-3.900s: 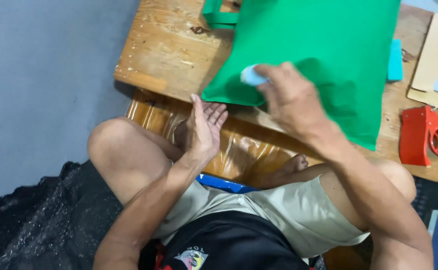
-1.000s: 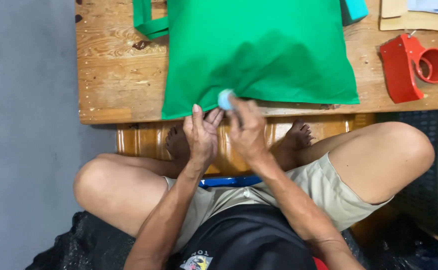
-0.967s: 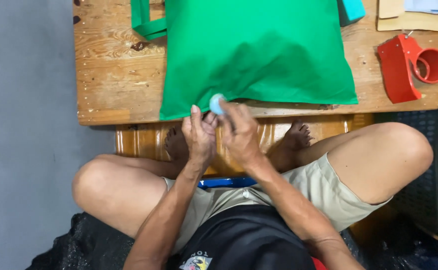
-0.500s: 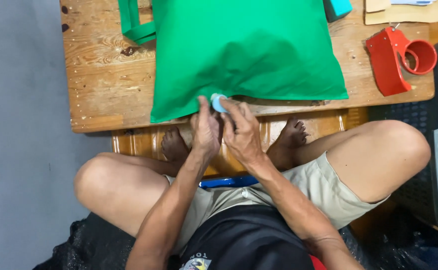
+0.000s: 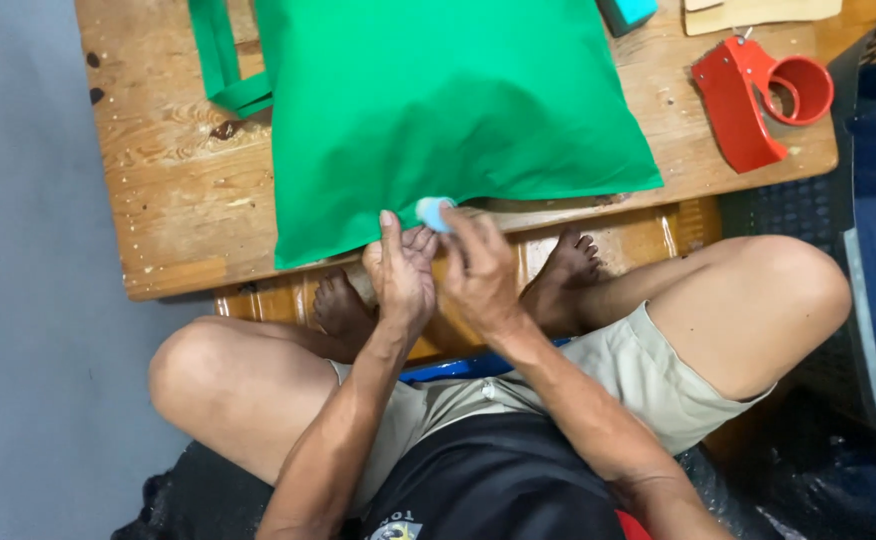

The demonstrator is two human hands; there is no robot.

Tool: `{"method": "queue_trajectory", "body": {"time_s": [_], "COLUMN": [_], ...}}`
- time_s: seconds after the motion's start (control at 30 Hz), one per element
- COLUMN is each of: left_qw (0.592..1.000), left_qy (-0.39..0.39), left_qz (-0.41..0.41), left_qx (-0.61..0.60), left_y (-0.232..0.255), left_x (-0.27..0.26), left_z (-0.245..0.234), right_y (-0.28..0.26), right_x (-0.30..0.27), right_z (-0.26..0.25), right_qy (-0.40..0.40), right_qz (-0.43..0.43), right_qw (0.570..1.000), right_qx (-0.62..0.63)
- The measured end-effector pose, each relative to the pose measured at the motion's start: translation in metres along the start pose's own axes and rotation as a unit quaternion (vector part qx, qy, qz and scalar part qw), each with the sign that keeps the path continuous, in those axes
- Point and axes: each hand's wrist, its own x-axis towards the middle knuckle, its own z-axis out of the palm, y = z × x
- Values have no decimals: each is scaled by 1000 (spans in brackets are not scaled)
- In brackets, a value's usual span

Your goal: Sealing a green fabric bag containing a pillow by applying small adhesive stickers along the opening edge.

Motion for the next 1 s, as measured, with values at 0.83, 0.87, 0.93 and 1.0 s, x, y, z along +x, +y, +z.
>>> {"method": "queue_trajectory", "body": {"time_s": [0.83, 0.87, 0.93, 1.0], "left_qw": [998, 998, 997, 990], "left_qy": [-40, -44, -49, -90], "left_qz": [-48, -49, -51, -107], "left_qx": [7, 5, 1, 35], "left_y": [-13, -13, -28, -58], "left_x": [-15, -18, -7, 19], "left_z": [50, 57, 53, 31], "right_y": [45, 47, 45, 36], "right_x": [14, 17, 16, 8], "right_z": [-48, -55, -51, -29], "right_qy": [75, 81, 90, 62], "right_qz": [10, 29, 46, 53], "right_qw": [997, 996, 994, 996], "right_qx": [-32, -33, -37, 27]}}
